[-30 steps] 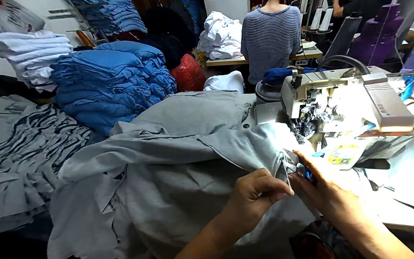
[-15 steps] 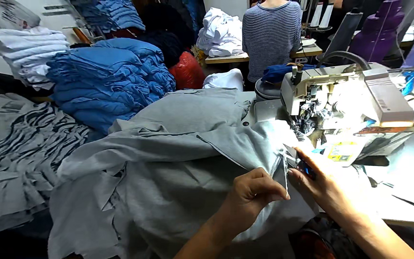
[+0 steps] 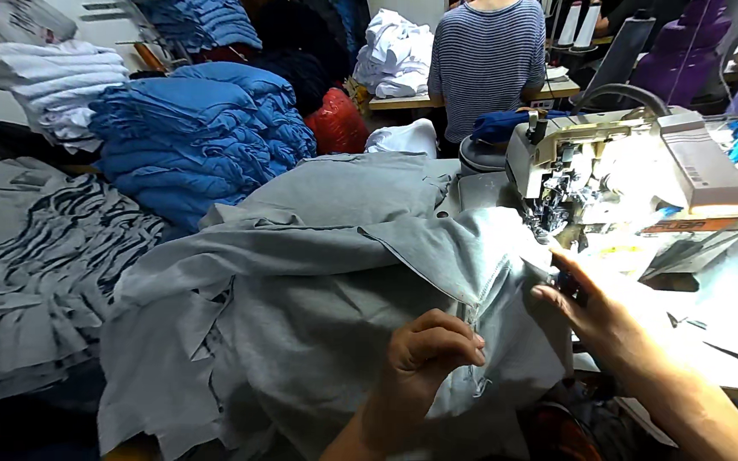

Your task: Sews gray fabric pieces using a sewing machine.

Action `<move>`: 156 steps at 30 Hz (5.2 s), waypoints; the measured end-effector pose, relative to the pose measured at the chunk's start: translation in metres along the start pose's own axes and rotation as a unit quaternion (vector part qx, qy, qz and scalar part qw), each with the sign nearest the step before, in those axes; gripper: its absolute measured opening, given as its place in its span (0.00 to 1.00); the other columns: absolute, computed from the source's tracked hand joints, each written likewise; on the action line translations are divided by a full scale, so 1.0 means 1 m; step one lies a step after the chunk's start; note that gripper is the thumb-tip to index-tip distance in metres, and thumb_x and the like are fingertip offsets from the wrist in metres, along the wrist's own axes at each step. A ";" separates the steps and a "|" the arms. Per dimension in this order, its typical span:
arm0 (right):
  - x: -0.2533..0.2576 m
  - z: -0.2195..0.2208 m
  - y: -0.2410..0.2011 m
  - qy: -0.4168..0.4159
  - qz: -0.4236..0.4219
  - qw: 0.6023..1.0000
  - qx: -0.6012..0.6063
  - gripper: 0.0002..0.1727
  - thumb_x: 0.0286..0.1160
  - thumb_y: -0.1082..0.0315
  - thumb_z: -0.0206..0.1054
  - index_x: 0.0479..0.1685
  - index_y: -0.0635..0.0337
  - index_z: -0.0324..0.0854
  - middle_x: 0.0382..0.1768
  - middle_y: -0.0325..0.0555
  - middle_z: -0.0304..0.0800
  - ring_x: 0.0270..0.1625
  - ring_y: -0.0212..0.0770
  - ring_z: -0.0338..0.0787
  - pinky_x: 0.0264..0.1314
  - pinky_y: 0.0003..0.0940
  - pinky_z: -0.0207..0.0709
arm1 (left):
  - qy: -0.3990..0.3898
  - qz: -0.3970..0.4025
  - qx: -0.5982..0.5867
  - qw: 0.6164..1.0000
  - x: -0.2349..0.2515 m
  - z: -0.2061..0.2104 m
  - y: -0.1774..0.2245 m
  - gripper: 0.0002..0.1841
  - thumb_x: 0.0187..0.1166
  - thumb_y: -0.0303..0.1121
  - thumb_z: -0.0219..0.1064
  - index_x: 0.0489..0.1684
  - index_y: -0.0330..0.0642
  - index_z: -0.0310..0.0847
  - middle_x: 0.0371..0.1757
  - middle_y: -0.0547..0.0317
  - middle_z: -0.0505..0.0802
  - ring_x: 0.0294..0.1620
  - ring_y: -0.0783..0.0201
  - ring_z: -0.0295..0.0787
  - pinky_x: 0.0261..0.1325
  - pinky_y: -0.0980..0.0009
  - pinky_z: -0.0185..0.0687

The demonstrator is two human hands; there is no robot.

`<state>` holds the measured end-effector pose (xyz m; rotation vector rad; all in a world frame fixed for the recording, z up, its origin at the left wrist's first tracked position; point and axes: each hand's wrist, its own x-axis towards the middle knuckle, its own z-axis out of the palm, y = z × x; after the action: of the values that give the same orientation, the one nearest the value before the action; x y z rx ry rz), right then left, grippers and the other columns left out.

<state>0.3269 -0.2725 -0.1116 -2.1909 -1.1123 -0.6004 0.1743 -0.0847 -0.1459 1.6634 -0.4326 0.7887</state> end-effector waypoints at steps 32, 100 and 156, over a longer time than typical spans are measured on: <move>-0.011 0.001 0.012 0.017 -0.213 0.976 0.036 0.18 0.81 0.52 0.61 0.55 0.44 0.93 0.25 0.34 0.79 0.26 0.28 0.77 0.26 0.19 0.67 | -0.053 0.130 0.153 0.978 -0.007 0.051 -0.007 0.09 0.87 0.29 0.60 0.38 0.39 0.84 0.41 0.55 0.89 0.51 0.69 0.89 0.62 0.80 0.82; -0.053 0.009 0.006 0.025 0.195 0.891 0.410 0.34 0.79 0.71 0.67 0.86 0.66 0.63 0.73 0.51 0.82 0.61 0.26 0.88 0.60 0.20 0.81 | -0.056 -0.343 -0.119 0.930 -0.095 0.088 0.035 0.11 0.85 0.30 0.63 0.57 0.45 0.89 0.48 0.72 0.95 0.48 0.78 0.92 0.58 0.74 0.89; -0.130 -0.019 -0.029 -0.169 0.076 0.827 0.531 0.19 0.86 0.66 0.61 0.73 0.60 0.76 0.41 0.36 0.90 0.43 0.15 0.85 0.49 0.11 0.79 | 0.175 -0.354 -0.146 0.907 -0.067 0.063 0.025 0.06 0.72 0.39 0.76 0.29 0.50 0.94 0.30 0.74 0.94 0.34 0.84 0.89 0.42 0.84 0.86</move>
<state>0.2294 -0.3446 -0.1704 -1.3570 -1.0398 0.4528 0.1270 -0.1602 -0.1804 1.2236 0.2956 0.4247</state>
